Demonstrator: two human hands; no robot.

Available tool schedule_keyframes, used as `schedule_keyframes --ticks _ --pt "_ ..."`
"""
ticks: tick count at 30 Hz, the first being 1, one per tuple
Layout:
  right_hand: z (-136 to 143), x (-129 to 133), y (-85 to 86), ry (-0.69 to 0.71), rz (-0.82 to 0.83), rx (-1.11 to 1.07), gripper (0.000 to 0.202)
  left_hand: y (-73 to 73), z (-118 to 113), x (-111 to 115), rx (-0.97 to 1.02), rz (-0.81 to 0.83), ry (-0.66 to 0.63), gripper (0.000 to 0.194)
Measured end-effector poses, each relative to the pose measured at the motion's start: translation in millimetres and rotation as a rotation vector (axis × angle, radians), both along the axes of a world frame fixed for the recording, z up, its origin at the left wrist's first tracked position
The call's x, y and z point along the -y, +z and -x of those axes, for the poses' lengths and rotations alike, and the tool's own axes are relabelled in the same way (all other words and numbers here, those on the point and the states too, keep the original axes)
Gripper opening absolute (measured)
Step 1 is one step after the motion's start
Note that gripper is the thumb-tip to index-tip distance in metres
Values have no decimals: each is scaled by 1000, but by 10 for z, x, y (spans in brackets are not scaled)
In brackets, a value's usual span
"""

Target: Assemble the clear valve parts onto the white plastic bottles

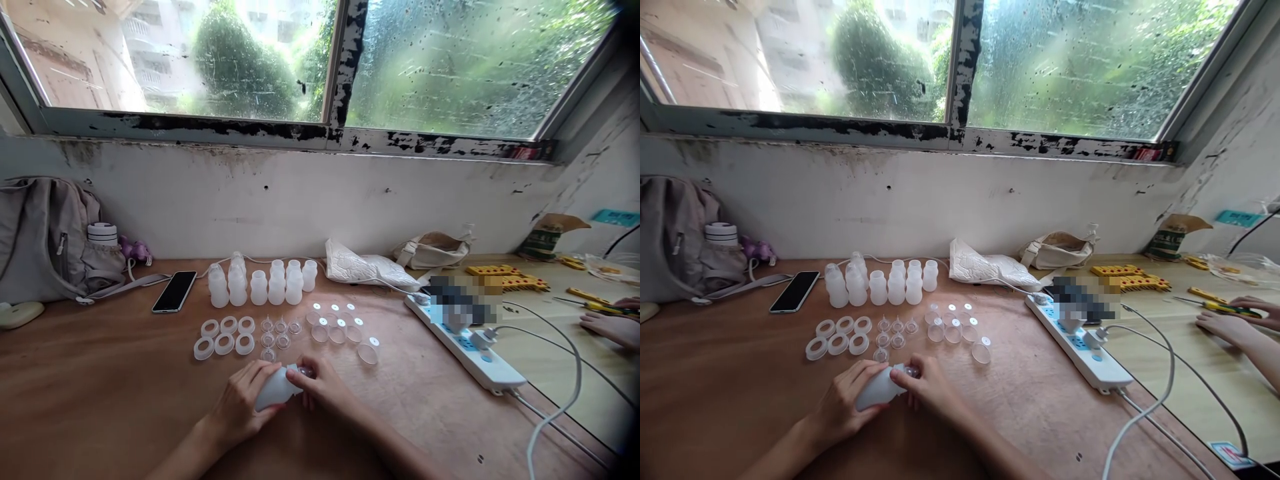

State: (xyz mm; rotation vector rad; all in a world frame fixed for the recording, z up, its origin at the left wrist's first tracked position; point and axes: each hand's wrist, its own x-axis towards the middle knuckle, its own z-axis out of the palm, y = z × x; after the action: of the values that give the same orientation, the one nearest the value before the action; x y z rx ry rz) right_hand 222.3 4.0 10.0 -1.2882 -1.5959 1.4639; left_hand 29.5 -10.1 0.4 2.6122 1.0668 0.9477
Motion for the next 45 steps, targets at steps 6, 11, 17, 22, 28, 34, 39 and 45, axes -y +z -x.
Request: schedule_keyframes --ticks 6,11,17,22,28,34,39,45 --pt "50 20 -14 -71 109 -149 34 -30 -9 -2 -68 -189 16 44" --pt "71 26 -20 -115 187 -215 35 19 -20 -9 -90 -236 20 43" --pt "112 67 -39 -207 293 -209 36 -4 -1 -8 -119 -274 4 45" --pt "107 -2 -54 -66 185 -207 41 -22 53 -105 -87 -331 -18 43" --pt "-145 -174 3 -187 -326 22 45 -13 101 -164 10 -252 70 41" --pt "-448 -405 -151 -412 -577 407 42 15 123 -146 50 -186 92 41" --pt "-468 -424 -169 -442 -560 398 29 15 130 -165 61 -154 86 41" --pt "-375 -306 -4 -485 -446 24 31 -4 132 -162 58 -122 97 43"
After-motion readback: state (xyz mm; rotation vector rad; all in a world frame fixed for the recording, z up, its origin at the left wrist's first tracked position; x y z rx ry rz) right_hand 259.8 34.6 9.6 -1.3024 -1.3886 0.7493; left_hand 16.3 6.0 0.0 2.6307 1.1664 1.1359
